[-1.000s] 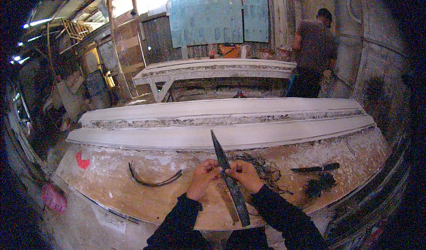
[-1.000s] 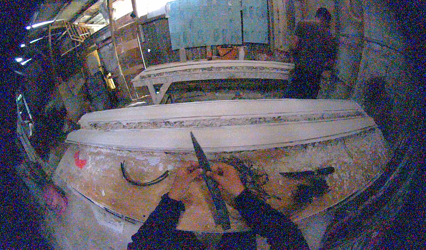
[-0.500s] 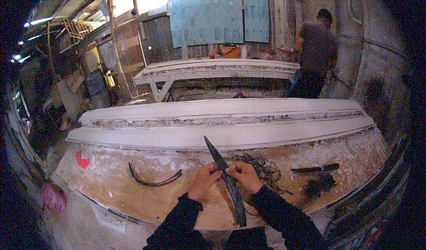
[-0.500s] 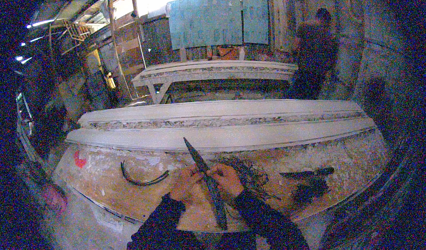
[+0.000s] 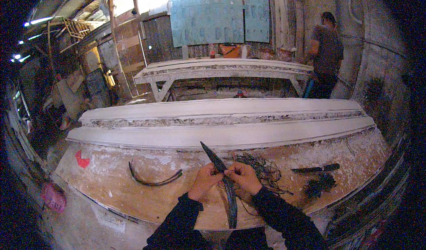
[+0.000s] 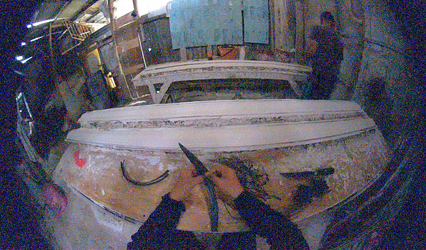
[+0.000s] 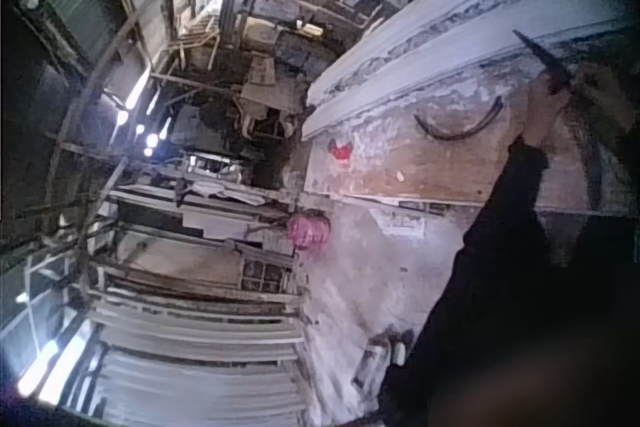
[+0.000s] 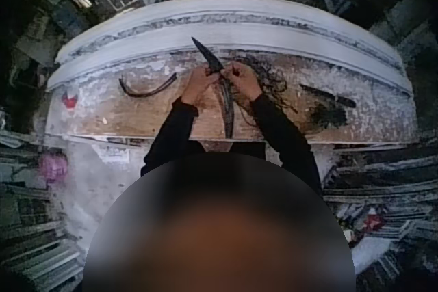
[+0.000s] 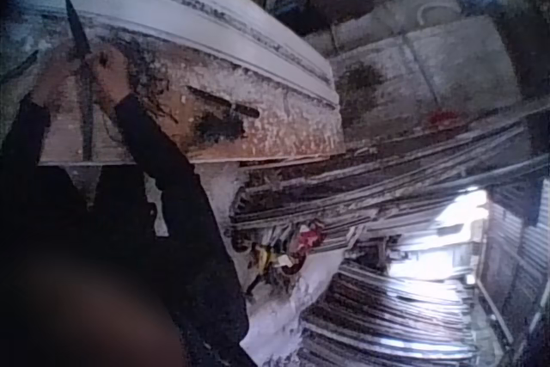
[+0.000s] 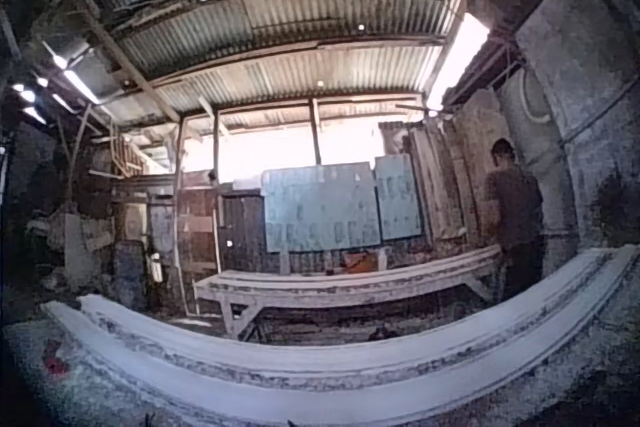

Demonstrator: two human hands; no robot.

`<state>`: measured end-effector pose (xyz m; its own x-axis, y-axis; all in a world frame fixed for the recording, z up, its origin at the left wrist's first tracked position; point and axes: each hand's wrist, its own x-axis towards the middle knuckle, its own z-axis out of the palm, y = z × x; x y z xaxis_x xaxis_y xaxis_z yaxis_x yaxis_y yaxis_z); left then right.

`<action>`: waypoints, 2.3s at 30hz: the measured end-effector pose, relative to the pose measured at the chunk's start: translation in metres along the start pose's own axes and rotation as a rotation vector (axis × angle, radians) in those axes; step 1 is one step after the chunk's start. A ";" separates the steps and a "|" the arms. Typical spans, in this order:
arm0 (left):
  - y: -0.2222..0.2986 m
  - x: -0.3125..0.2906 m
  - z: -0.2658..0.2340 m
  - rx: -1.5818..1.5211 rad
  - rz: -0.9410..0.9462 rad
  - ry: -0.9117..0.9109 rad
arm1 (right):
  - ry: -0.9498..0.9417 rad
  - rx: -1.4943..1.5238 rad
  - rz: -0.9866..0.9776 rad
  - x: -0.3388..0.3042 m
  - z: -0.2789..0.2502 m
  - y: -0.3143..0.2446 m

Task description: The person repeatedly picks up black cable ties from a wooden workbench and ties them into knots by hand. The person handles the ties one at a time, forming loops and tightening them, while a coworker works on a white boat hull in the background.

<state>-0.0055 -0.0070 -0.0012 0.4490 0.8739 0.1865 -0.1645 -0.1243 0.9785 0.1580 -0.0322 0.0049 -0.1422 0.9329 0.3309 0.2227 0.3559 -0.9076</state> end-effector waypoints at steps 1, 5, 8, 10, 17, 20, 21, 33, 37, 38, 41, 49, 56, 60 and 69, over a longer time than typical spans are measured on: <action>0.000 0.000 0.000 0.007 -0.003 -0.001 | 0.005 -0.001 -0.010 0.000 0.000 0.000; 0.003 -0.001 0.001 0.018 -0.010 0.010 | 0.007 -0.083 0.046 0.000 0.001 0.001; 0.005 -0.002 0.001 -0.002 -0.001 0.020 | 0.006 -0.088 0.014 -0.001 0.000 0.001; 0.005 -0.003 0.001 -0.011 -0.003 0.017 | -0.001 -0.037 0.071 -0.001 0.001 0.000; 0.000 -0.001 -0.004 0.095 -0.024 0.048 | -0.020 0.010 0.214 -0.003 0.002 -0.003; -0.008 0.001 -0.006 0.152 -0.012 0.076 | -0.027 0.022 0.229 -0.003 0.002 -0.005; -0.010 0.002 -0.006 0.165 0.008 0.091 | -0.014 0.043 0.190 -0.004 0.002 -0.005; -0.010 0.000 -0.008 0.193 0.000 0.097 | 0.010 -0.122 0.087 -0.005 0.002 -0.011; -0.008 0.001 -0.007 0.192 -0.062 0.088 | -0.005 -0.112 0.137 -0.006 0.003 -0.010; -0.009 0.001 -0.007 0.150 -0.055 0.087 | -0.021 -0.093 0.203 -0.006 0.003 -0.009; -0.012 0.002 -0.009 0.212 -0.022 0.089 | -0.016 -0.185 0.172 -0.005 0.004 -0.008; -0.025 0.005 -0.010 0.021 -0.024 0.076 | 0.016 -0.157 0.119 -0.006 0.004 -0.007; -0.023 0.006 -0.009 0.002 -0.001 0.090 | 0.024 -0.152 0.080 -0.005 0.002 -0.015; -0.019 0.005 -0.007 0.019 -0.017 0.119 | 0.013 -0.098 0.105 -0.005 0.001 -0.016; -0.015 0.001 -0.009 0.000 0.026 0.114 | 0.015 -0.137 0.081 -0.006 0.001 -0.017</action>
<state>-0.0107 0.0005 -0.0164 0.3414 0.9183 0.2004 -0.1749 -0.1474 0.9735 0.1538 -0.0440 0.0183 -0.1045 0.9592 0.2628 0.3628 0.2828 -0.8879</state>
